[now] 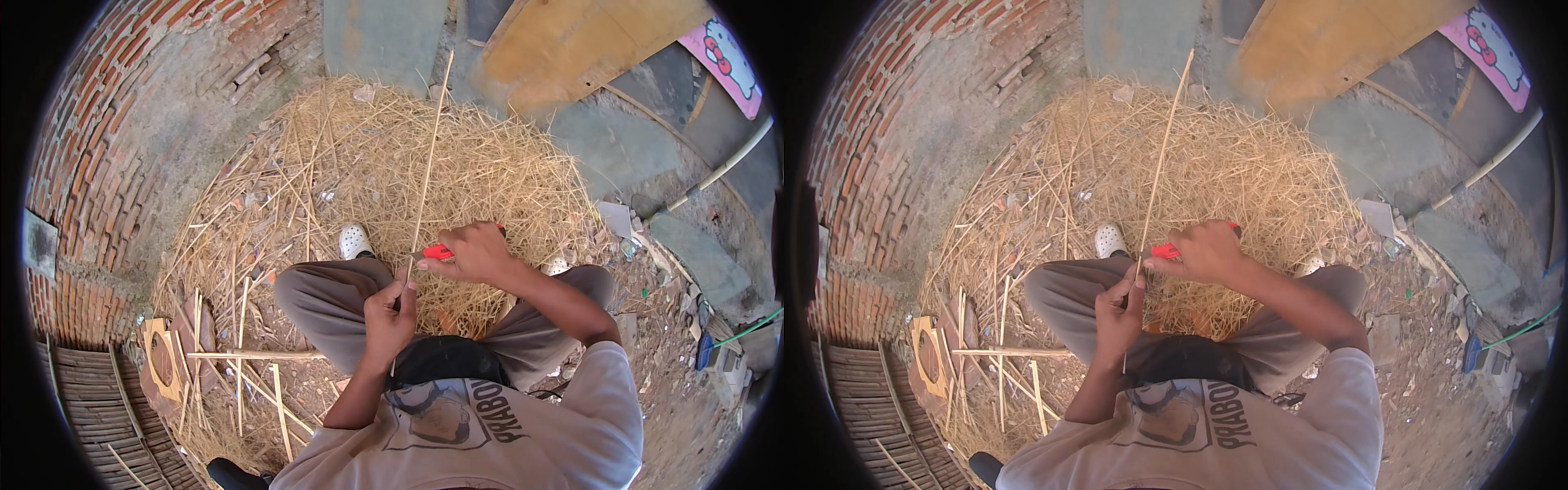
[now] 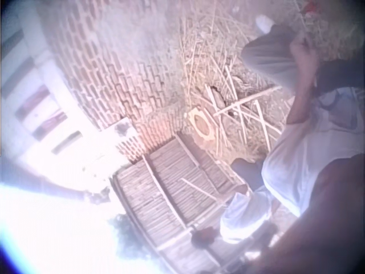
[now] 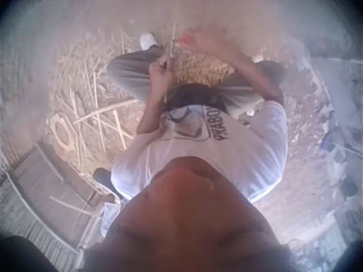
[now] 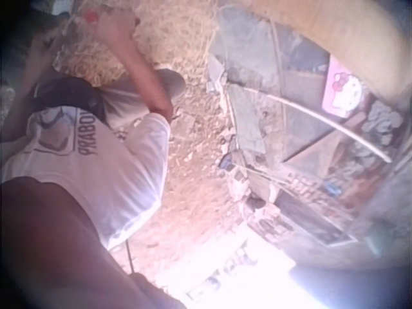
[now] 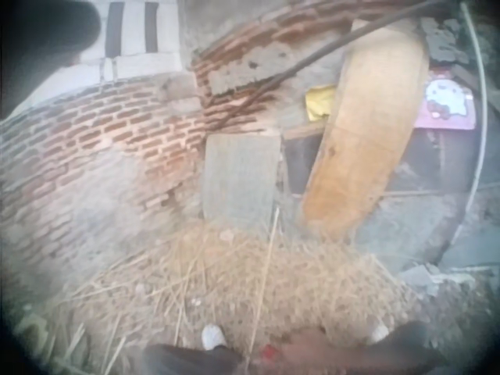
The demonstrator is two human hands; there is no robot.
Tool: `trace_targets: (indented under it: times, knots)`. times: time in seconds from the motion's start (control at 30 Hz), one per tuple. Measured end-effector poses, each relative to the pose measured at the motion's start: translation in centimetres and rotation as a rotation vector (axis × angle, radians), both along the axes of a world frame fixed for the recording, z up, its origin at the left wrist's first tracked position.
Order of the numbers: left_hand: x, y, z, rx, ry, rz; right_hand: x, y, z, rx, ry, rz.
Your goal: The person sits on a straw-covered floor and uses a red utility knife to split a long bamboo stick into thin strips. They hold the stick vertically and repeatedly slice along its length to create multiple fine strands.
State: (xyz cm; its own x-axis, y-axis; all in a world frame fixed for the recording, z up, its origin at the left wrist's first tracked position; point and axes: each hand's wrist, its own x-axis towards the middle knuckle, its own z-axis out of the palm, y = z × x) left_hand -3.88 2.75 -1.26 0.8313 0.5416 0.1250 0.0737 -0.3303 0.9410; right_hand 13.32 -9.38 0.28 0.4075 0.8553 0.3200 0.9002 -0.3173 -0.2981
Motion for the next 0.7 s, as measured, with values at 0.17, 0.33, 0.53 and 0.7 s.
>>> trace_targets:
  times: [0.17,0.33,0.53,0.7]
  knots:
    - [0.2,-0.5,0.2,0.163,0.074,0.013,0.8,0.0,-3.1,0.213,-0.182,-0.009]
    - [0.5,-0.5,-0.6,0.298,0.032,-0.018,1.7,0.0,-4.8,0.257,-0.266,-0.02]
    - [0.6,-0.6,-0.2,0.331,0.111,-0.033,2.4,0.1,-6.0,0.299,-0.325,-0.016]
    - [0.5,-0.5,-0.6,0.492,0.117,-0.04,2.8,0.4,-6.9,0.237,-0.282,-0.065]
